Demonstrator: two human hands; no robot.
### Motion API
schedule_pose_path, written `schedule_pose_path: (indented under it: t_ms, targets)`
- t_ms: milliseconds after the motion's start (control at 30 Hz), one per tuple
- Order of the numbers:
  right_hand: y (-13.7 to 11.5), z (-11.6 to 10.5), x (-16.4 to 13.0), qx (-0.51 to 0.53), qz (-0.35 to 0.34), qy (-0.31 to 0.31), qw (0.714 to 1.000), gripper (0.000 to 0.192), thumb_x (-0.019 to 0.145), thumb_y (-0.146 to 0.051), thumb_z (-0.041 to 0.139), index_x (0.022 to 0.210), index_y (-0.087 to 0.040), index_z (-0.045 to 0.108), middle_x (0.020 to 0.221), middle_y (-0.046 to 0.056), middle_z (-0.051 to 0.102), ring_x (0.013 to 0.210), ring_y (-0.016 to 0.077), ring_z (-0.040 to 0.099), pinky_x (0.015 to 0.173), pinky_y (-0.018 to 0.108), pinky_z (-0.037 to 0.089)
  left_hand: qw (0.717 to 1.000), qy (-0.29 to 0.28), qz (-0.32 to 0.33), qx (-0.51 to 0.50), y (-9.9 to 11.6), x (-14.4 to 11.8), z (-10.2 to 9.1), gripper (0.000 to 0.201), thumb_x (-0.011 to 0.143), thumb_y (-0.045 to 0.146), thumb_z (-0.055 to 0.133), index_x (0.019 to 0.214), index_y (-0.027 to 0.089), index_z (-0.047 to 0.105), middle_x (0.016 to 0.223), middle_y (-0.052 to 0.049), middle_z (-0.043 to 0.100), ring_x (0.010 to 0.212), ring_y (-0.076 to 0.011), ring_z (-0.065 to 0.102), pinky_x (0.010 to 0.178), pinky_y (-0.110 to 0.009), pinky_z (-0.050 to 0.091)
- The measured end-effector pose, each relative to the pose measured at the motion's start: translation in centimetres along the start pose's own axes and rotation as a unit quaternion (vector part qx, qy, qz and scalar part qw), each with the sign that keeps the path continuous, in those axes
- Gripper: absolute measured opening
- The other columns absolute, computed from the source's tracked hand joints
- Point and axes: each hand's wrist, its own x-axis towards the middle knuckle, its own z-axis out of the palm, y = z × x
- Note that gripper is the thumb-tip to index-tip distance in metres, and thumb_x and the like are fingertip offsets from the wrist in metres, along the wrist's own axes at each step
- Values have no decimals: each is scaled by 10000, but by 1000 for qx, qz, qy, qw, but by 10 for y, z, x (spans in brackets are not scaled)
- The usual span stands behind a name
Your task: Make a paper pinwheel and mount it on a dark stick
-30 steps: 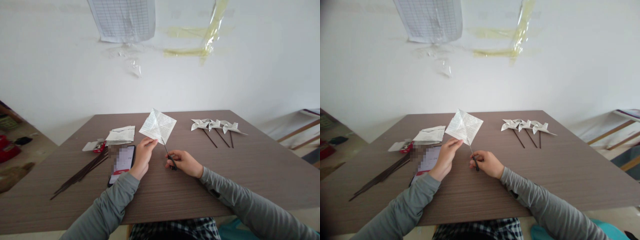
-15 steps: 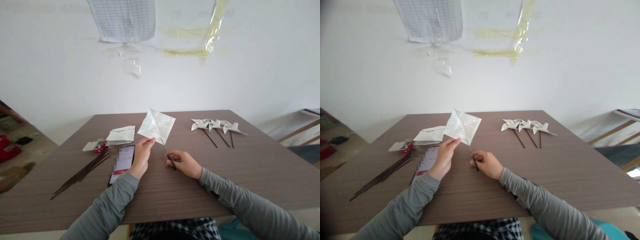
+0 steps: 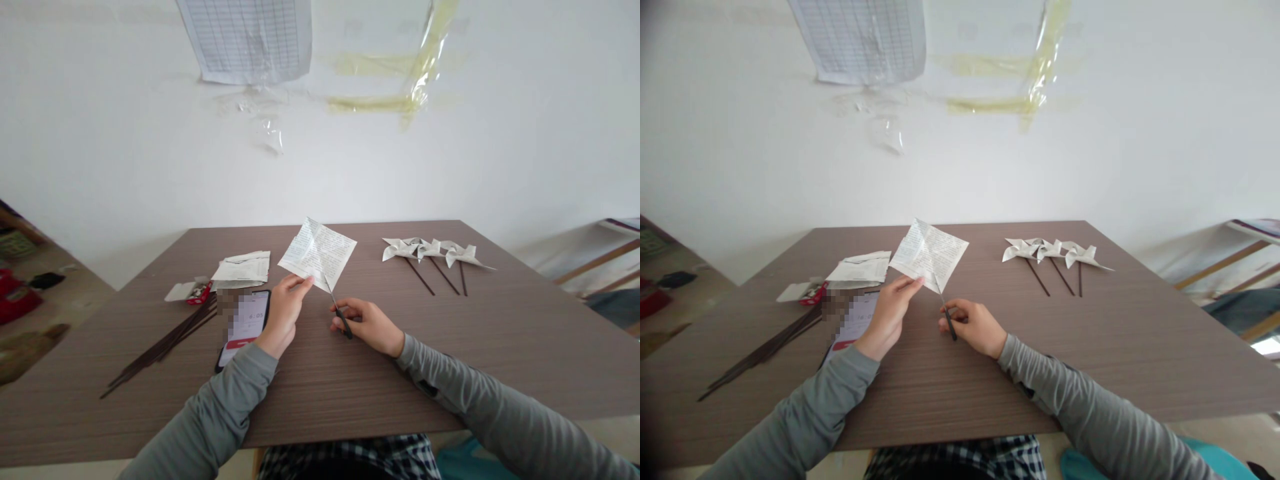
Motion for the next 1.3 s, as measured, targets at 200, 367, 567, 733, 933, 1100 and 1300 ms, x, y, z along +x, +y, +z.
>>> schedule_pose_path:
  t_ms: [200,367,567,733,933,1100,1300]
  targets:
    - [0,0,1,15,1,0,1000,786,912,-909,949,1267,-220,818,1041,120,963,948,311,868,953,486,698,1000,-8,5,-8,0,-1,3,370,788,604,1040,759,265,894,946,-88,927,1131,-363,855,1094,-466,622]
    - [-1,0,1,15,3,-1,1000,764,915,-886,965,1265,-222,824,1018,110,954,956,313,867,957,489,703,1000,-10,4,-9,0,-1,2,400,779,632,1046,755,265,889,939,-88,924,1114,-363,854,1101,-472,615]
    - [0,0,1,17,1,-2,1000,759,906,-879,978,1255,-223,827,1001,111,952,964,322,881,942,486,713,1000,-10,5,-10,1,-1,2,392,775,624,1038,738,270,873,923,-80,917,1117,-365,853,1114,-477,614]
    - [2,-1,2,17,1,-2,1000,722,915,-848,998,1254,-231,836,986,93,949,954,316,888,944,483,725,1000,-10,5,-5,0,-1,1,378,784,608,1040,738,273,872,908,-80,915,1118,-369,856,1089,-476,628]
    - [3,0,2,25,4,-3,1000,741,901,-850,1012,1256,-225,835,999,102,957,958,314,895,940,473,728,1000,-13,5,-2,-1,0,0,366,781,605,1025,733,272,879,901,-78,913,1114,-367,856,1094,-471,623]
    - [4,1,2,30,10,-5,999,769,893,-882,999,1258,-227,832,1035,119,963,974,320,895,931,480,726,1000,-20,4,1,-2,0,1,345,791,599,1006,736,278,893,919,-89,923,1125,-377,855,1117,-490,615]
    - [2,0,2,26,10,6,1000,760,918,-863,998,1292,-219,843,1047,117,966,944,305,886,943,482,731,1000,-25,2,15,-3,-2,1,364,803,599,1015,721,272,877,910,-91,919,1101,-364,858,1062,-462,625]
